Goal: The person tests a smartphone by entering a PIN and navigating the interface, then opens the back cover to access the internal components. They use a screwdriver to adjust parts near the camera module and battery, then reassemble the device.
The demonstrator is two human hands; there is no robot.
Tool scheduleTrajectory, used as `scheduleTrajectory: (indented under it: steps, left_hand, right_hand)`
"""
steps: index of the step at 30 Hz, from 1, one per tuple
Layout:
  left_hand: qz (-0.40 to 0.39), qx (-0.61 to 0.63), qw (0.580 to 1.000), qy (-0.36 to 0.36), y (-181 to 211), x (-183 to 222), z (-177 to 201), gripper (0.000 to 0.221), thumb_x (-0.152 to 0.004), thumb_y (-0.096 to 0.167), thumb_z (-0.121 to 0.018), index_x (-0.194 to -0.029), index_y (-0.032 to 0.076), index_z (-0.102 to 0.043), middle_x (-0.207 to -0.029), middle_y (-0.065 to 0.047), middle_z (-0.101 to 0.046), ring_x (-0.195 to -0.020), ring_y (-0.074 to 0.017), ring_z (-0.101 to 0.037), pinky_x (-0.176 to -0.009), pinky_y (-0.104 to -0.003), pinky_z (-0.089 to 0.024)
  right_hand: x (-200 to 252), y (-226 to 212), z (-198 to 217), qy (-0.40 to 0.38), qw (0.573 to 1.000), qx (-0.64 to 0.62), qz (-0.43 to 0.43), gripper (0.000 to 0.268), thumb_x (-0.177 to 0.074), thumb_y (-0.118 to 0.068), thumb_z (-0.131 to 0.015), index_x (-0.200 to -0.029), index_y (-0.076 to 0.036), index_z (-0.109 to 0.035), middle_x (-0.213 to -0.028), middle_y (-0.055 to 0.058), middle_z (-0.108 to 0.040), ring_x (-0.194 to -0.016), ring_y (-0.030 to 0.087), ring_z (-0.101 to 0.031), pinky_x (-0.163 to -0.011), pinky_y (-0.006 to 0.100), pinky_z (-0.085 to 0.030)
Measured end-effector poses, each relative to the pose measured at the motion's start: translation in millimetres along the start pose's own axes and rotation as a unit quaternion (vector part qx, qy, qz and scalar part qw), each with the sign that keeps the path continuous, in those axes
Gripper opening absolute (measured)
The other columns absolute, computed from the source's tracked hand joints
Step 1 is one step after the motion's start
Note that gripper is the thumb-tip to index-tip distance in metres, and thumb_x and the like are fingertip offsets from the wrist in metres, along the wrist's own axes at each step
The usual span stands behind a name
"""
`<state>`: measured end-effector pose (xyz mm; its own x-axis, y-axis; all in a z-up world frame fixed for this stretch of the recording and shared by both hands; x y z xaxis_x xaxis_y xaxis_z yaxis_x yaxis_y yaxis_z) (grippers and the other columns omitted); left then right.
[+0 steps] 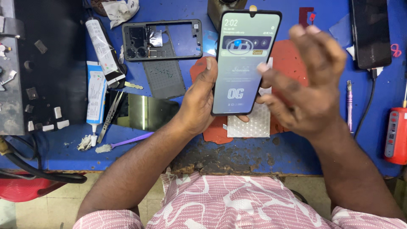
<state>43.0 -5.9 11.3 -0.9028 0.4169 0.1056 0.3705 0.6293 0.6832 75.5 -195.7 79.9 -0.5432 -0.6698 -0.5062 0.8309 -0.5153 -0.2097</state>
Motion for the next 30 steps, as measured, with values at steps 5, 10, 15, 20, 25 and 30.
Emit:
scheduleTrajectory:
  steps: [5, 10, 15, 20, 25, 30]
  left_hand:
    - [-0.033, 0.005, 0.999, -0.008, 0.9, -1.4, -1.1, 0.079, -0.108, 0.063, -0.021, -0.153, 0.001, -0.045, -0.130, -0.023, -0.068, -0.110, -0.0325, -0.074, -0.076, -0.040, -0.066]
    - [-0.033, 0.010, 0.999, -0.009, 0.2, -1.1, 1.1, 0.079, -0.111, 0.062, -0.021, -0.150, -0.002, -0.046, -0.127, -0.022, -0.069, -0.108, -0.0297, -0.074, -0.076, -0.038, -0.067]
    - [-0.035, -0.002, 0.999, -0.010, 0.0, -0.2, 1.2, 0.079, -0.109, 0.063, -0.022, -0.153, 0.001, -0.045, -0.130, -0.022, -0.068, -0.110, -0.0305, -0.074, -0.077, -0.038, -0.066]
    - [-0.030, 0.008, 0.999, -0.016, -3.6, -1.2, -0.3, 0.080, -0.110, 0.064, -0.024, -0.153, 0.000, -0.046, -0.132, -0.022, -0.068, -0.111, -0.0317, -0.074, -0.079, -0.039, -0.066]
    - [-0.021, 0.017, 1.000, -0.007, -2.7, -1.9, 1.4, 0.080, -0.108, 0.064, -0.024, -0.153, 0.001, -0.046, -0.132, -0.022, -0.068, -0.111, -0.0305, -0.074, -0.079, -0.041, -0.067]
    - [-0.023, 0.026, 0.999, 0.001, -3.4, -1.4, 2.0, 0.078, -0.108, 0.063, -0.025, -0.152, 0.001, -0.047, -0.131, -0.021, -0.067, -0.108, -0.0279, -0.074, -0.076, -0.041, -0.067]
  right_hand:
    - [-1.1, -2.0, 5.2, -0.003, 1.000, 0.011, -0.026, 0.044, -0.091, -0.038, -0.082, -0.126, -0.011, -0.079, -0.153, 0.023, -0.046, -0.140, 0.042, -0.039, -0.118, 0.054, -0.038]
    - [2.7, -0.4, -1.7, -0.005, 0.999, -0.036, 0.022, 0.039, -0.090, -0.037, -0.086, -0.121, -0.013, -0.082, -0.154, 0.021, -0.046, -0.140, 0.040, -0.038, -0.119, 0.052, -0.038]
    - [-0.2, -1.7, -10.5, -0.011, 0.993, -0.078, 0.088, 0.024, -0.093, -0.032, -0.083, -0.115, -0.023, -0.081, -0.155, 0.018, -0.043, -0.141, 0.038, -0.032, -0.121, 0.052, -0.035]
    - [-0.6, 1.9, 4.3, 0.000, 0.999, 0.021, -0.036, 0.048, -0.090, -0.039, -0.078, -0.129, -0.011, -0.077, -0.154, 0.024, -0.044, -0.142, 0.042, -0.037, -0.118, 0.056, -0.034]
    - [-1.3, -1.4, 1.6, -0.014, 1.000, 0.006, -0.020, 0.045, -0.090, -0.039, -0.083, -0.126, -0.012, -0.078, -0.152, 0.023, -0.047, -0.140, 0.042, -0.040, -0.116, 0.055, -0.037]
    - [-3.4, -4.9, 0.8, -0.011, 0.999, -0.029, 0.018, 0.038, -0.085, -0.027, -0.091, -0.119, -0.013, -0.082, -0.150, 0.021, -0.049, -0.140, 0.040, -0.040, -0.117, 0.052, -0.038]
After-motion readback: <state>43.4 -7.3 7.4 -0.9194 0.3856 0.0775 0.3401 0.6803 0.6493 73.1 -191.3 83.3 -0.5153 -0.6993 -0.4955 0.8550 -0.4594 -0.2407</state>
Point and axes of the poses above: each hand's wrist, its own x-axis away from the middle knuckle, its own z-axis out of the back of the hand, y = z × x, the point moved 4 cm from there along -x, towards the middle knuckle
